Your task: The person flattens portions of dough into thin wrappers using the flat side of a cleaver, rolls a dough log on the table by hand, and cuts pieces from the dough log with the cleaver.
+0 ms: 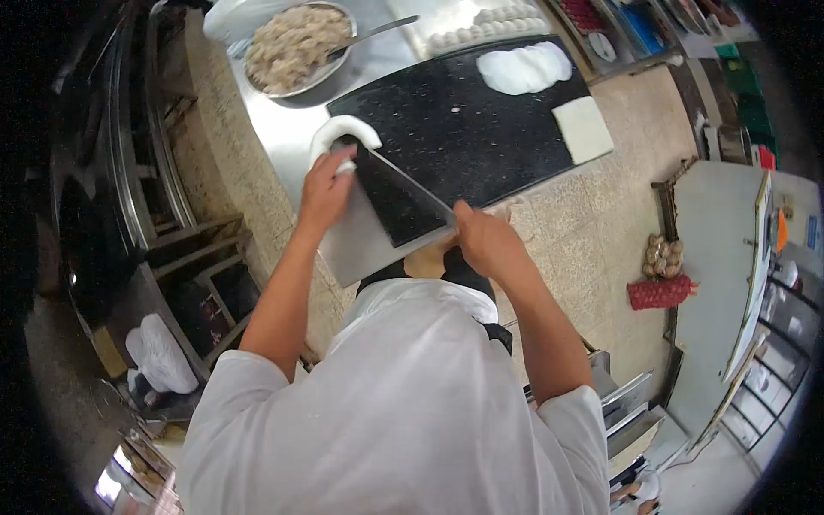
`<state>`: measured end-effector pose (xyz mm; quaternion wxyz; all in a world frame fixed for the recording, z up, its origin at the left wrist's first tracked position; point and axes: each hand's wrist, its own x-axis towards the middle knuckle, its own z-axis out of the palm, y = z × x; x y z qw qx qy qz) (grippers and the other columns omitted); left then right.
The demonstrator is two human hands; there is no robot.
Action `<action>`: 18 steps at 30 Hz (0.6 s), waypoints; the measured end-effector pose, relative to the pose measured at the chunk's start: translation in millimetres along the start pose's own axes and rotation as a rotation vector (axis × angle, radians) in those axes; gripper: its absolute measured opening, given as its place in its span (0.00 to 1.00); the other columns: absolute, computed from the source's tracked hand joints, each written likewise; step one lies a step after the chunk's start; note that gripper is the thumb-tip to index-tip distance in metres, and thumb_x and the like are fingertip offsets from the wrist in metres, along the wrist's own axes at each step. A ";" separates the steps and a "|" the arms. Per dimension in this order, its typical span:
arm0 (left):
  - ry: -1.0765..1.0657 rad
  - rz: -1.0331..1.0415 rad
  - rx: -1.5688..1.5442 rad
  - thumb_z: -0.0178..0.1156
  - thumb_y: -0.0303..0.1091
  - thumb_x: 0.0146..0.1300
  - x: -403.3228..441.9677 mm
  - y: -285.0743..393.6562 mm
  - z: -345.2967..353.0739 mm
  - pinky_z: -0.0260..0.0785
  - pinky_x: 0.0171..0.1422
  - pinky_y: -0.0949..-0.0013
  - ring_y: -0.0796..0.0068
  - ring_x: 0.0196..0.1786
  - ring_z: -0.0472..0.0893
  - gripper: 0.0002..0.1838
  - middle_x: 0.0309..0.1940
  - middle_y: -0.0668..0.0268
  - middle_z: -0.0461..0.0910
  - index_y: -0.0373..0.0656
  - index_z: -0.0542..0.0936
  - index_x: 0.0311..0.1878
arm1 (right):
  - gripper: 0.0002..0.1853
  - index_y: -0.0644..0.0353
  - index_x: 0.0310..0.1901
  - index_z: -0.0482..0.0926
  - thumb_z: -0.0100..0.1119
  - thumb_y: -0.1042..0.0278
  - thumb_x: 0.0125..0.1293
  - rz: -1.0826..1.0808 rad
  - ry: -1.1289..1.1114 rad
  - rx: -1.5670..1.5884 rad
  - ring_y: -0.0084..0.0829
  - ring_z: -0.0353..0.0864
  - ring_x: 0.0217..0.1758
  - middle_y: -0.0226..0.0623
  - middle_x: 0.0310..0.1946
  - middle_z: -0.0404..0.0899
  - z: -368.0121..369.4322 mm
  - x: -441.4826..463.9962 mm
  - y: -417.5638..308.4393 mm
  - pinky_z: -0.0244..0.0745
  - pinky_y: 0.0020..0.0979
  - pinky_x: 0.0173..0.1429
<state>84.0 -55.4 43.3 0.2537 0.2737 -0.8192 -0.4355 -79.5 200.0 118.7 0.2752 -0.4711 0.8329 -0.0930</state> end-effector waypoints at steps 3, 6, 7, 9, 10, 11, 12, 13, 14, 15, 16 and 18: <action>-0.399 -0.191 0.445 0.64 0.42 0.66 -1.9 33.6 -12.8 0.76 0.51 0.58 0.54 0.47 0.83 0.17 0.44 0.57 0.84 0.42 0.85 0.52 | 0.11 0.62 0.51 0.77 0.57 0.65 0.73 0.085 0.008 0.233 0.58 0.85 0.40 0.56 0.37 0.84 15.9 -50.5 41.1 0.78 0.53 0.46; -1.081 0.205 0.874 0.65 0.47 0.67 2.1 59.2 31.8 0.66 0.72 0.49 0.53 0.65 0.77 0.21 0.58 0.57 0.82 0.51 0.84 0.61 | 0.12 0.66 0.49 0.80 0.59 0.64 0.73 0.225 0.106 0.468 0.49 0.85 0.36 0.51 0.30 0.83 13.9 -96.6 66.5 0.77 0.45 0.42; -1.095 0.212 0.886 0.65 0.47 0.67 -3.2 55.0 50.7 0.66 0.72 0.49 0.53 0.65 0.77 0.21 0.58 0.57 0.82 0.51 0.84 0.61 | 0.13 0.67 0.47 0.82 0.59 0.63 0.74 0.302 0.197 0.548 0.42 0.86 0.33 0.47 0.26 0.82 8.6 -110.5 71.5 0.77 0.39 0.39; -0.555 0.648 0.773 0.60 0.58 0.70 -23.3 44.1 85.8 0.46 0.81 0.33 0.50 0.80 0.61 0.30 0.75 0.58 0.68 0.61 0.75 0.73 | 0.13 0.67 0.46 0.82 0.58 0.63 0.75 0.387 0.270 0.693 0.33 0.83 0.32 0.41 0.25 0.81 -11.4 -135.5 80.5 0.75 0.34 0.38; -0.573 0.659 0.779 0.60 0.58 0.70 -15.6 53.0 99.2 0.46 0.81 0.33 0.50 0.80 0.61 0.30 0.75 0.58 0.68 0.61 0.75 0.73 | 0.14 0.67 0.45 0.81 0.58 0.62 0.76 0.453 0.359 0.815 0.25 0.81 0.31 0.36 0.25 0.80 -19.5 -140.0 87.4 0.74 0.29 0.37; -0.638 0.621 0.707 0.56 0.61 0.71 0.8 60.1 116.1 0.39 0.81 0.28 0.48 0.83 0.54 0.33 0.79 0.60 0.61 0.62 0.71 0.76 | 0.14 0.67 0.45 0.81 0.58 0.62 0.76 0.459 0.374 0.831 0.25 0.81 0.31 0.36 0.25 0.80 -23.0 -136.0 99.3 0.74 0.29 0.37; -0.707 0.577 0.633 0.52 0.65 0.72 13.6 64.9 130.4 0.32 0.81 0.23 0.47 0.85 0.47 0.35 0.83 0.62 0.55 0.64 0.67 0.78 | 0.14 0.66 0.45 0.81 0.57 0.61 0.77 0.369 0.548 0.932 0.22 0.79 0.30 0.33 0.24 0.78 -26.2 -128.0 111.6 0.72 0.27 0.36; -0.690 0.632 0.660 0.49 0.68 0.72 22.3 66.2 142.2 0.34 0.82 0.26 0.46 0.86 0.47 0.37 0.83 0.60 0.55 0.64 0.66 0.79 | 0.14 0.65 0.45 0.81 0.56 0.60 0.78 0.276 0.718 1.023 0.19 0.76 0.28 0.30 0.24 0.77 -28.7 -117.0 124.2 0.71 0.25 0.35; -0.701 0.643 0.663 0.49 0.68 0.72 34.0 68.6 152.2 0.34 0.82 0.26 0.46 0.86 0.47 0.37 0.83 0.60 0.55 0.64 0.66 0.79 | 0.15 0.64 0.44 0.80 0.55 0.59 0.78 0.295 0.847 1.080 0.20 0.76 0.26 0.30 0.23 0.77 -29.2 -88.9 134.6 0.71 0.25 0.33; -0.723 0.641 0.669 0.48 0.67 0.72 40.2 73.4 158.4 0.34 0.82 0.26 0.46 0.86 0.47 0.37 0.83 0.60 0.55 0.64 0.66 0.79 | 0.15 0.64 0.42 0.80 0.54 0.58 0.79 0.326 0.972 1.135 0.21 0.75 0.25 0.31 0.23 0.77 -25.7 -56.7 146.7 0.70 0.25 0.32; -0.749 0.637 0.677 0.48 0.67 0.73 43.2 78.2 161.6 0.34 0.82 0.26 0.46 0.86 0.46 0.36 0.83 0.60 0.54 0.64 0.66 0.79 | 0.16 0.63 0.39 0.77 0.52 0.57 0.79 0.372 0.935 1.057 0.23 0.75 0.23 0.32 0.25 0.78 -15.9 -30.0 170.2 0.69 0.27 0.30; -0.756 0.661 0.725 0.47 0.67 0.73 43.5 82.1 167.6 0.33 0.84 0.29 0.46 0.86 0.46 0.36 0.84 0.60 0.53 0.64 0.66 0.80 | 0.13 0.58 0.40 0.72 0.52 0.57 0.79 0.674 0.645 1.487 0.24 0.75 0.22 0.32 0.23 0.75 -9.9 15.7 190.6 0.72 0.31 0.27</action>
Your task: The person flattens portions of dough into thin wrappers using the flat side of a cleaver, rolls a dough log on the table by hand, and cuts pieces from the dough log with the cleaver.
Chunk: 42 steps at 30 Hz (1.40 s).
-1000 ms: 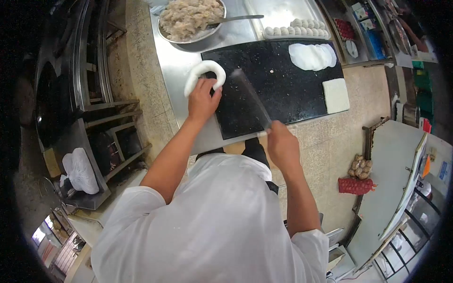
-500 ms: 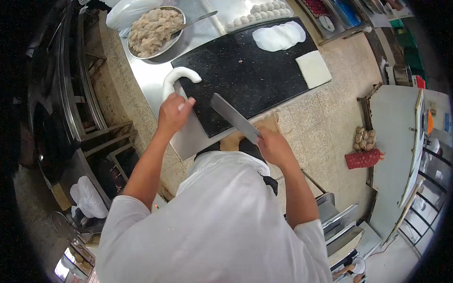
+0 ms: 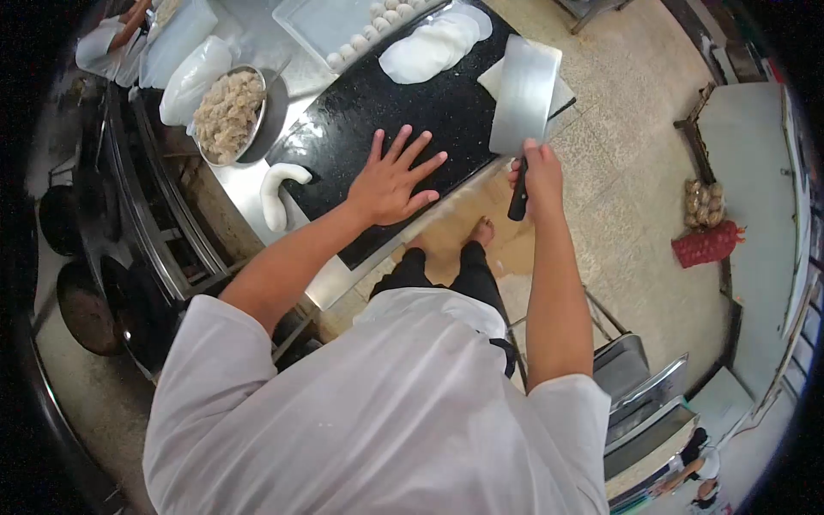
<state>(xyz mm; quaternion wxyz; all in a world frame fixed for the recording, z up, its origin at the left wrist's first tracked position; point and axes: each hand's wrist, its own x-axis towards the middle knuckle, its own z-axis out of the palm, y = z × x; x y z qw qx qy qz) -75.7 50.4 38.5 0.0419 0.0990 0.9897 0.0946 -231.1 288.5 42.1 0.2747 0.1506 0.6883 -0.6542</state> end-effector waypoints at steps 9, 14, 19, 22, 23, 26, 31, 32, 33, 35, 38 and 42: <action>0.059 0.069 -0.188 0.51 0.67 0.71 -11.7 -6.5 -2.6 0.34 0.85 0.34 0.49 0.85 0.51 0.39 0.83 0.63 0.56 0.64 0.63 0.81 | 0.18 0.60 0.57 0.81 0.60 0.57 0.74 -0.189 -0.558 -0.805 0.49 0.87 0.42 0.50 0.35 0.86 13.8 -107.6 56.2 0.80 0.48 0.48; -0.060 0.256 -0.105 0.55 0.72 0.65 -9.0 -18.4 6.5 0.38 0.84 0.32 0.52 0.84 0.54 0.41 0.82 0.67 0.60 0.65 0.69 0.78 | 0.23 0.62 0.54 0.83 0.60 0.48 0.72 -0.852 -0.363 -1.110 0.54 0.84 0.54 0.56 0.44 0.86 28.5 -78.3 153.3 0.77 0.48 0.58; 0.086 0.271 -0.103 0.53 0.70 0.67 49.1 -36.7 -0.6 0.36 0.82 0.29 0.50 0.84 0.53 0.40 0.82 0.61 0.58 0.64 0.68 0.78 | 0.27 0.65 0.52 0.83 0.59 0.44 0.72 0.164 -0.577 -0.949 0.59 0.79 0.61 0.59 0.43 0.85 57.4 -68.4 22.8 0.63 0.55 0.73; 0.030 0.396 -0.084 0.51 0.72 0.68 34.1 -27.5 5.6 0.32 0.83 0.29 0.49 0.85 0.51 0.40 0.83 0.61 0.57 0.66 0.67 0.79 | 0.28 0.69 0.53 0.82 0.64 0.47 0.69 0.071 -0.464 -0.844 0.64 0.69 0.72 0.65 0.54 0.81 45.2 -98.5 61.0 0.53 0.54 0.80; -0.035 0.441 -0.132 0.49 0.74 0.67 14.6 -19.0 7.8 0.30 0.83 0.29 0.50 0.86 0.50 0.41 0.83 0.62 0.57 0.67 0.67 0.79 | 0.26 0.69 0.52 0.80 0.67 0.50 0.67 -0.121 -0.501 -0.931 0.60 0.77 0.59 0.62 0.46 0.83 36.9 -115.8 86.0 0.65 0.51 0.65; -0.186 0.560 -0.241 0.49 0.76 0.65 -9.2 -11.5 18.6 0.31 0.83 0.29 0.54 0.85 0.51 0.43 0.83 0.65 0.57 0.66 0.68 0.78 | 0.27 0.71 0.51 0.78 0.73 0.54 0.63 -0.204 -0.467 -1.014 0.57 0.86 0.49 0.60 0.40 0.85 37.1 -142.3 129.6 0.78 0.47 0.51; -0.047 0.489 -0.074 0.50 0.74 0.66 58.5 -31.3 6.3 0.36 0.83 0.29 0.53 0.85 0.52 0.42 0.83 0.64 0.58 0.64 0.66 0.79 | 0.32 0.71 0.54 0.77 0.75 0.51 0.60 0.028 -0.326 -0.810 0.58 0.86 0.47 0.61 0.39 0.85 52.6 -87.4 42.8 0.79 0.47 0.53; 0.002 0.454 -0.051 0.51 0.73 0.66 70.1 -38.1 4.3 0.36 0.83 0.30 0.52 0.85 0.52 0.42 0.83 0.63 0.58 0.64 0.67 0.79 | 0.33 0.71 0.56 0.77 0.75 0.50 0.61 -0.007 -0.374 -0.920 0.58 0.86 0.48 0.61 0.40 0.85 55.1 -70.6 24.0 0.79 0.48 0.53; 0.017 0.460 -0.026 0.51 0.73 0.66 79.8 -47.7 1.6 0.36 0.83 0.30 0.52 0.85 0.52 0.42 0.83 0.63 0.58 0.64 0.67 0.79 | 0.34 0.72 0.57 0.76 0.74 0.50 0.61 -0.029 -0.426 -1.030 0.58 0.86 0.49 0.62 0.41 0.85 58.1 -65.6 14.5 0.79 0.49 0.54; 0.089 0.480 -0.093 0.51 0.74 0.66 88.2 -57.8 3.6 0.35 0.83 0.29 0.52 0.85 0.53 0.42 0.82 0.64 0.60 0.63 0.69 0.78 | 0.35 0.72 0.58 0.76 0.74 0.48 0.61 -0.129 -0.366 -1.003 0.58 0.86 0.50 0.62 0.43 0.84 63.2 -77.2 31.3 0.79 0.49 0.54; -0.084 0.517 -0.125 0.51 0.75 0.65 28.0 -39.0 5.4 0.35 0.84 0.31 0.54 0.85 0.53 0.41 0.81 0.64 0.62 0.64 0.71 0.76 | 0.37 0.71 0.60 0.76 0.75 0.47 0.60 -0.363 -0.356 -1.053 0.56 0.85 0.54 0.62 0.48 0.84 55.8 -116.2 94.0 0.78 0.50 0.56; -0.108 0.590 -0.203 0.51 0.75 0.65 19.1 -17.7 11.2 0.36 0.84 0.32 0.55 0.84 0.56 0.40 0.78 0.64 0.66 0.63 0.73 0.74 | 0.39 0.71 0.61 0.75 0.78 0.48 0.56 -0.518 -0.157 -1.074 0.53 0.88 0.50 0.61 0.48 0.84 51.2 -115.6 101.4 0.80 0.49 0.55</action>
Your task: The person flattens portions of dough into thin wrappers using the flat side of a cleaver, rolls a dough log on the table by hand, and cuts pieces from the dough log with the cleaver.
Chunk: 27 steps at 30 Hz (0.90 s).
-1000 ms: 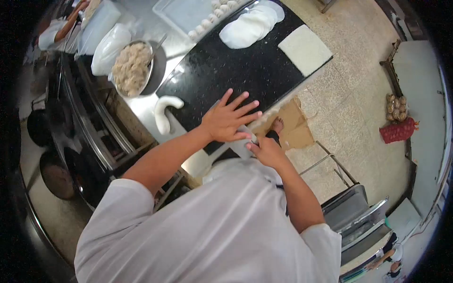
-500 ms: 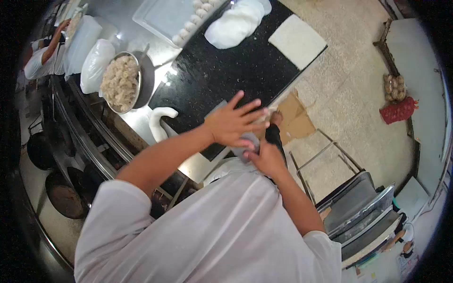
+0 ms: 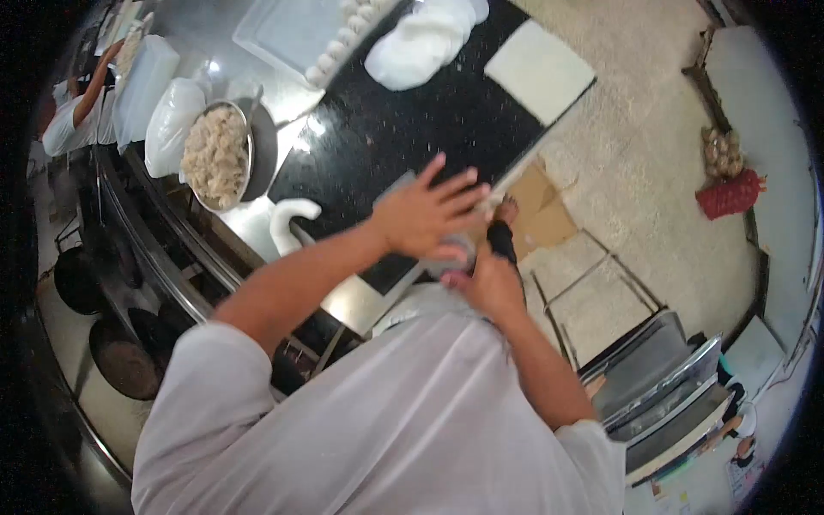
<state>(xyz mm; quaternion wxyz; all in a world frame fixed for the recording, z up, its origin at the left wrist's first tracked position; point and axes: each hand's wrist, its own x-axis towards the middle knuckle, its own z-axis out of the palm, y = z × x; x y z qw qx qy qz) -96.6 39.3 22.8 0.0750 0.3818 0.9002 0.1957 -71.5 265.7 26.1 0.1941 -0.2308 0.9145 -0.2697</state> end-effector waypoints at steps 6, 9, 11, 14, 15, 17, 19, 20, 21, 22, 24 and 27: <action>0.145 -0.084 0.162 0.52 0.71 0.67 36.9 -64.8 -26.8 0.38 0.83 0.31 0.51 0.83 0.56 0.40 0.80 0.60 0.63 0.60 0.71 0.76 | 0.46 0.73 0.64 0.71 0.81 0.49 0.51 0.323 -0.361 0.093 0.57 0.85 0.54 0.64 0.46 0.84 -54.1 72.5 -20.1 0.79 0.50 0.58; 0.086 -0.076 0.120 0.53 0.71 0.66 21.4 -45.0 -20.0 0.35 0.84 0.31 0.48 0.84 0.54 0.41 0.80 0.57 0.63 0.60 0.71 0.77 | 0.48 0.75 0.66 0.68 0.82 0.53 0.50 0.147 -0.212 0.048 0.56 0.88 0.48 0.60 0.41 0.86 -14.8 30.9 -4.2 0.81 0.49 0.53; -0.042 -0.049 0.087 0.54 0.72 0.64 -4.5 -2.9 -6.8 0.36 0.84 0.31 0.49 0.84 0.54 0.42 0.79 0.58 0.64 0.60 0.72 0.76 | 0.46 0.74 0.65 0.69 0.82 0.54 0.51 -0.024 -0.112 0.082 0.57 0.87 0.48 0.60 0.40 0.86 -4.7 -15.5 -7.2 0.81 0.49 0.52; -0.003 0.094 0.075 0.52 0.74 0.64 16.6 9.4 11.2 0.38 0.83 0.29 0.50 0.84 0.56 0.40 0.77 0.61 0.67 0.60 0.74 0.73 | 0.46 0.74 0.65 0.68 0.81 0.57 0.51 0.403 -0.431 0.260 0.57 0.88 0.47 0.59 0.40 0.86 -17.4 -27.7 -7.3 0.81 0.49 0.52; 0.029 0.061 0.090 0.52 0.74 0.65 23.3 5.6 11.3 0.39 0.82 0.29 0.51 0.83 0.57 0.40 0.77 0.62 0.67 0.60 0.74 0.72 | 0.42 0.74 0.61 0.70 0.81 0.55 0.52 0.375 -0.358 0.219 0.58 0.88 0.47 0.60 0.40 0.86 -26.7 -17.6 -7.1 0.81 0.50 0.52; 0.035 -0.005 0.152 0.53 0.73 0.65 44.0 -13.5 -8.6 0.41 0.82 0.32 0.52 0.82 0.59 0.40 0.78 0.62 0.66 0.60 0.74 0.73 | 0.38 0.70 0.59 0.73 0.80 0.53 0.54 0.360 -0.297 0.261 0.59 0.87 0.47 0.61 0.41 0.86 -40.1 8.4 2.4 0.81 0.50 0.53; 0.081 -0.023 0.192 0.54 0.73 0.65 53.2 -34.1 -15.5 0.41 0.83 0.32 0.51 0.82 0.59 0.40 0.78 0.61 0.66 0.60 0.73 0.74 | 0.38 0.69 0.61 0.72 0.78 0.54 0.56 0.319 -0.321 0.199 0.58 0.87 0.48 0.61 0.43 0.86 -57.4 46.0 6.1 0.81 0.49 0.53; 0.116 -0.057 0.201 0.54 0.72 0.65 55.4 -45.5 -18.0 0.41 0.83 0.33 0.50 0.82 0.58 0.41 0.78 0.60 0.65 0.59 0.72 0.75 | 0.39 0.68 0.64 0.71 0.77 0.55 0.57 0.291 -0.378 0.139 0.56 0.87 0.49 0.61 0.44 0.85 -62.6 53.5 4.3 0.81 0.48 0.53; 0.126 -0.051 0.159 0.55 0.71 0.65 57.3 -55.3 -24.8 0.40 0.84 0.34 0.47 0.83 0.55 0.41 0.80 0.58 0.62 0.59 0.71 0.76 | 0.39 0.68 0.64 0.71 0.77 0.55 0.57 0.283 -0.372 0.136 0.56 0.87 0.49 0.61 0.44 0.85 -62.0 50.5 -0.5 0.81 0.48 0.53; 0.129 -0.060 0.163 0.55 0.71 0.65 51.7 -52.8 -23.8 0.40 0.84 0.34 0.47 0.83 0.55 0.41 0.80 0.58 0.62 0.59 0.71 0.76 | 0.38 0.69 0.64 0.71 0.76 0.54 0.58 0.240 -0.326 0.191 0.56 0.87 0.50 0.61 0.45 0.85 -57.8 48.9 -5.0 0.80 0.48 0.54; 0.124 -0.095 0.113 0.55 0.70 0.65 34.7 -43.9 -15.8 0.37 0.84 0.33 0.47 0.84 0.53 0.41 0.81 0.56 0.60 0.60 0.70 0.77 | 0.38 0.69 0.63 0.71 0.76 0.53 0.59 0.183 -0.309 0.245 0.57 0.86 0.51 0.62 0.45 0.85 -44.4 35.5 0.0 0.80 0.48 0.55; 0.005 -0.082 0.046 0.52 0.72 0.65 1.3 15.6 4.7 0.33 0.84 0.32 0.48 0.85 0.52 0.41 0.80 0.60 0.62 0.62 0.71 0.77 | 0.43 0.76 0.65 0.69 0.77 0.53 0.57 0.071 -0.412 0.360 0.60 0.85 0.54 0.68 0.55 0.80 -14.4 -18.7 14.0 0.80 0.48 0.58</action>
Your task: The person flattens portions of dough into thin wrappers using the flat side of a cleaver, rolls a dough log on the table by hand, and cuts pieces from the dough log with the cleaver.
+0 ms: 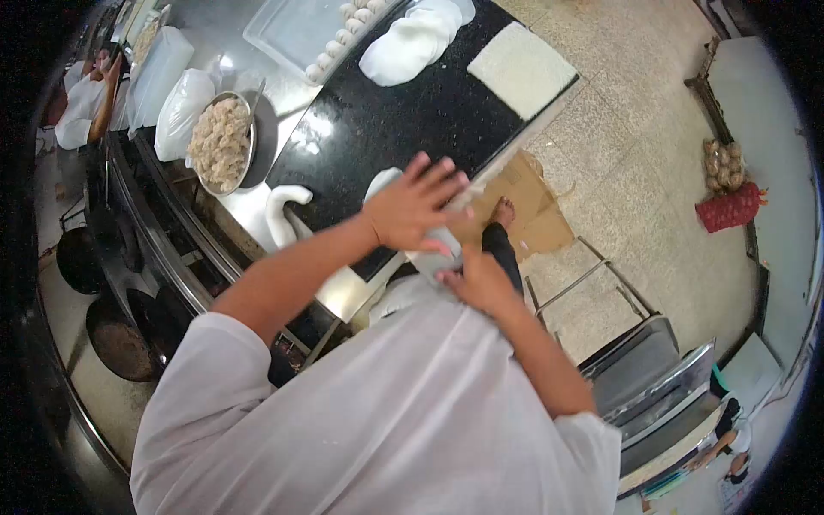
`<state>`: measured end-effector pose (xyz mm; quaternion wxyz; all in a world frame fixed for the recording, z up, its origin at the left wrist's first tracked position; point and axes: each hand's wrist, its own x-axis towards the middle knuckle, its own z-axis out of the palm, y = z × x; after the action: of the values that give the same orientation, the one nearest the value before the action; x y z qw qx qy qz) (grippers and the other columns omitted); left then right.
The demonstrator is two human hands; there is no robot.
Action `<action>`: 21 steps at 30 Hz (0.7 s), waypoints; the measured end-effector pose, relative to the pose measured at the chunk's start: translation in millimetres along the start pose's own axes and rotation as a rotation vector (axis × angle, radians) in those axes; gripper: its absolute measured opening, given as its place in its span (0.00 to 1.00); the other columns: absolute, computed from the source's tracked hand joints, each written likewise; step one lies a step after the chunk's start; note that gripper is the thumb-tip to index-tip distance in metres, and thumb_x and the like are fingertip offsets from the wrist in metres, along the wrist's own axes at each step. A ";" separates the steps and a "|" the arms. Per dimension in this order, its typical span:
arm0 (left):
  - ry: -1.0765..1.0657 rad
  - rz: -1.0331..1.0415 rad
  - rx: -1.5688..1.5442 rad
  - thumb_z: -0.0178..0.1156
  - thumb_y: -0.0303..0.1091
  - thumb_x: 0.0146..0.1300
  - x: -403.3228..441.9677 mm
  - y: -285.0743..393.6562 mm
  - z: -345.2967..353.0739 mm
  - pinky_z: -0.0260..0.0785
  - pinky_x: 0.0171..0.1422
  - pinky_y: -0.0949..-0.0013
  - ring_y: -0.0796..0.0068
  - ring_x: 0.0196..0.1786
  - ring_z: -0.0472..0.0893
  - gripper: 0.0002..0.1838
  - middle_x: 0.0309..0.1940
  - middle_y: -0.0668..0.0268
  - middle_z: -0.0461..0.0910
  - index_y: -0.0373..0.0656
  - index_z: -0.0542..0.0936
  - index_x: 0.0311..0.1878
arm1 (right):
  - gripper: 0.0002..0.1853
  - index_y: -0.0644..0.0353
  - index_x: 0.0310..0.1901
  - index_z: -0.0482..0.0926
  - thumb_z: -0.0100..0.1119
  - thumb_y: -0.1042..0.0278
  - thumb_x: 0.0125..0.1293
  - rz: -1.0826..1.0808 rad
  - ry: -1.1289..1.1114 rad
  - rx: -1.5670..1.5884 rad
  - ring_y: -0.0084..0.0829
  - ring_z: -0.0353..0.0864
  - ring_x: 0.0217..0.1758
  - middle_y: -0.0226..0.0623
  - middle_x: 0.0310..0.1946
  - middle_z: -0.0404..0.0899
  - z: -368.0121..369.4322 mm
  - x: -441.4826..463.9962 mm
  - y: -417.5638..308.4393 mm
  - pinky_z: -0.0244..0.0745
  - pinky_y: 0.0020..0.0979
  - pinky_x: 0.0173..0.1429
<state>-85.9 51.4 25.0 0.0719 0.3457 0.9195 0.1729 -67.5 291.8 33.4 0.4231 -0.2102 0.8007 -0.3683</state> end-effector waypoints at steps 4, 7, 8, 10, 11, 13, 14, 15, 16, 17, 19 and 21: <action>0.050 0.056 0.008 0.53 0.72 0.66 49.1 -11.2 2.8 0.37 0.84 0.32 0.52 0.84 0.55 0.38 0.79 0.63 0.64 0.63 0.73 0.75 | 0.44 0.74 0.68 0.67 0.76 0.53 0.58 0.089 0.211 -0.106 0.62 0.83 0.58 0.73 0.60 0.75 -15.1 0.1 13.1 0.78 0.50 0.61; 0.155 0.044 0.099 0.56 0.70 0.66 79.1 -44.4 -17.4 0.40 0.83 0.33 0.52 0.83 0.57 0.40 0.79 0.60 0.64 0.60 0.71 0.76 | 0.44 0.70 0.69 0.68 0.75 0.50 0.59 0.159 0.190 -0.149 0.56 0.85 0.50 0.62 0.48 0.81 -70.4 36.1 -8.8 0.79 0.48 0.55; 0.183 0.023 0.108 0.56 0.70 0.65 80.6 -55.3 -19.7 0.41 0.83 0.32 0.51 0.83 0.57 0.40 0.79 0.59 0.63 0.60 0.70 0.76 | 0.43 0.67 0.70 0.69 0.75 0.48 0.60 0.214 0.129 -0.256 0.50 0.88 0.42 0.51 0.37 0.87 -76.1 38.0 -15.7 0.81 0.45 0.49; 0.229 -0.039 0.046 0.56 0.69 0.66 66.8 -55.4 -23.7 0.40 0.84 0.33 0.50 0.83 0.55 0.41 0.80 0.57 0.61 0.60 0.69 0.77 | 0.45 0.69 0.69 0.69 0.75 0.47 0.58 0.179 0.134 -0.139 0.55 0.86 0.49 0.59 0.45 0.84 -59.7 31.7 -25.2 0.79 0.47 0.55; 0.230 -0.054 0.047 0.56 0.69 0.66 50.6 -45.2 -24.9 0.40 0.84 0.33 0.50 0.83 0.55 0.41 0.80 0.57 0.61 0.60 0.69 0.77 | 0.46 0.70 0.68 0.68 0.76 0.46 0.56 0.152 0.128 -0.015 0.60 0.83 0.57 0.68 0.54 0.81 -46.8 27.0 -25.8 0.77 0.49 0.62; 0.094 -0.125 0.064 0.56 0.70 0.65 8.5 -19.3 -22.3 0.37 0.85 0.33 0.50 0.85 0.53 0.41 0.81 0.59 0.59 0.61 0.68 0.78 | 0.44 0.69 0.68 0.69 0.76 0.47 0.57 0.011 0.179 -0.077 0.59 0.84 0.55 0.66 0.52 0.82 -4.6 12.1 -9.8 0.78 0.50 0.61; -0.016 -0.115 0.036 0.57 0.70 0.64 -16.8 -11.4 -9.3 0.35 0.85 0.33 0.50 0.85 0.51 0.42 0.81 0.60 0.59 0.62 0.68 0.78 | 0.44 0.68 0.67 0.70 0.76 0.48 0.57 -0.061 0.163 -0.104 0.59 0.85 0.54 0.66 0.52 0.82 6.5 7.2 -11.0 0.78 0.50 0.61; 0.029 -0.078 -0.007 0.59 0.69 0.63 -24.7 -0.7 -11.1 0.35 0.85 0.33 0.51 0.86 0.51 0.43 0.81 0.61 0.60 0.63 0.67 0.78 | 0.43 0.68 0.66 0.71 0.76 0.48 0.57 -0.117 0.142 -0.131 0.59 0.85 0.54 0.66 0.52 0.82 9.7 5.8 -19.4 0.78 0.50 0.61; 0.034 -0.072 0.034 0.59 0.69 0.63 -15.6 -9.3 -8.7 0.34 0.85 0.33 0.51 0.85 0.52 0.43 0.81 0.61 0.60 0.63 0.67 0.78 | 0.44 0.70 0.67 0.71 0.79 0.51 0.54 0.065 0.088 -0.103 0.57 0.85 0.55 0.62 0.52 0.84 7.3 8.4 -22.6 0.80 0.48 0.56; 0.037 -0.063 0.067 0.59 0.69 0.63 -2.6 -19.1 -3.9 0.34 0.85 0.33 0.51 0.85 0.53 0.43 0.81 0.61 0.61 0.63 0.68 0.78 | 0.44 0.70 0.67 0.71 0.79 0.51 0.54 0.086 0.087 -0.102 0.57 0.85 0.55 0.62 0.52 0.84 -1.6 13.8 -21.2 0.80 0.48 0.56; 0.129 -0.022 0.124 0.59 0.70 0.63 31.1 -37.8 -15.2 0.36 0.85 0.33 0.53 0.84 0.55 0.42 0.80 0.62 0.62 0.63 0.69 0.77 | 0.40 0.70 0.61 0.73 0.79 0.52 0.54 0.161 0.211 -0.198 0.58 0.87 0.50 0.61 0.43 0.86 -25.8 27.3 -21.6 0.81 0.49 0.52; 0.220 0.012 0.132 0.59 0.69 0.63 52.6 -57.4 -19.4 0.38 0.84 0.33 0.54 0.83 0.56 0.41 0.80 0.62 0.63 0.63 0.70 0.77 | 0.34 0.69 0.54 0.75 0.79 0.52 0.55 0.173 0.217 -0.237 0.59 0.87 0.45 0.58 0.37 0.86 -60.6 41.6 -33.1 0.81 0.50 0.48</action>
<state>-165.3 40.7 21.2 -0.0534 0.3341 0.9291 0.1493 -140.2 268.6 59.5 0.3363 -0.1481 0.8946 -0.2541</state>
